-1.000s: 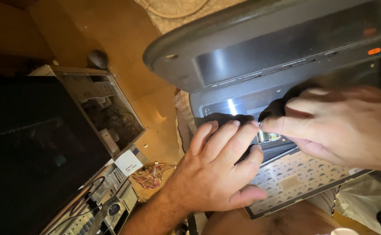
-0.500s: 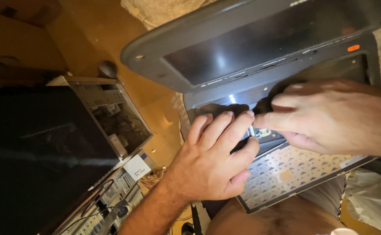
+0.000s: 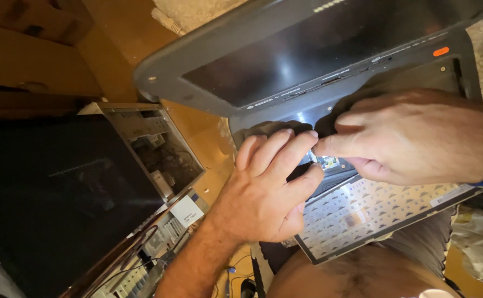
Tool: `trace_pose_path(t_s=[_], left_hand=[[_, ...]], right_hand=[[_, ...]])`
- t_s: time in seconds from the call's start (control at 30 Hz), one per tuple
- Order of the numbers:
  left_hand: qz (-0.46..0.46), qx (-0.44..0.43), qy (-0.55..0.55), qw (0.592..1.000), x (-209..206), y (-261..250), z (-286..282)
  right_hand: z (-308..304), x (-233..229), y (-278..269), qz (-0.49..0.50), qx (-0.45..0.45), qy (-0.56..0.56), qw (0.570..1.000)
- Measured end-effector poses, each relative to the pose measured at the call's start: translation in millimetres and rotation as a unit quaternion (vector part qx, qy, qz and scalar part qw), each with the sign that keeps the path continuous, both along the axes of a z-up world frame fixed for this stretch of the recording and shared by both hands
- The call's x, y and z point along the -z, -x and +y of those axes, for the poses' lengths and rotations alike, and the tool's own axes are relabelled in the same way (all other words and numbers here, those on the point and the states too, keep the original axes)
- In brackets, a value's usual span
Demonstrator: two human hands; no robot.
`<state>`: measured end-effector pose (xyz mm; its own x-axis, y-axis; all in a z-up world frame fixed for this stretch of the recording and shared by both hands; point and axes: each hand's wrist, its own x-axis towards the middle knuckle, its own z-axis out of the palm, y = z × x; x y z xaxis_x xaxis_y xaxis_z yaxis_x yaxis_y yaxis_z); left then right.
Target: Connecting a keyboard ribbon cable to a portable electronic device and plugging in the power adapter to test it.
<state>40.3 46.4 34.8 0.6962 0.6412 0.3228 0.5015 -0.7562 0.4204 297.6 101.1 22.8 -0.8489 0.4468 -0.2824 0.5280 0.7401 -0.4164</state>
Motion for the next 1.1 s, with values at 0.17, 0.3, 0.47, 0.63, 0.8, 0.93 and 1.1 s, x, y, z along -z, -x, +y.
trace_pose_path(t_s=[0.17, 0.3, 0.47, 0.63, 0.8, 0.93, 1.1], left_hand=[[-0.019, 0.021, 0.008, 1.0, 2.0, -1.6, 0.2], [-0.016, -0.002, 0.009, 1.0, -1.2, -1.0, -3.7], [0.016, 0.006, 0.003, 1.0, 0.4, -6.0, -5.2], [0.026, 0.031, -0.002, 0.999, -4.8, -9.0, -0.4], [0.016, 0.049, 0.017, 0.999, -5.5, -9.8, 1.2], [0.016, 0.047, 0.028, 0.998, -6.8, -11.2, 2.0], [0.02, 0.039, 0.031, 0.999, -7.1, -11.7, 0.7]], right_hand=[[-3.5, -1.4, -1.9, 0.039, 0.021, -0.032, 0.998], [-12.6, -6.6, -7.5, 0.051, 0.051, -0.066, 0.995], [-23.6, 0.6, -16.7, 0.065, 0.079, -0.067, 0.993], [-27.5, -0.6, -16.5, 0.06, 0.093, -0.064, 0.992], [-28.6, 2.8, -17.7, 0.077, 0.118, -0.057, 0.988], [-28.4, 6.1, -18.5, 0.094, 0.131, -0.067, 0.985], [-26.7, 1.2, -17.0, 0.09, 0.137, -0.033, 0.986]])
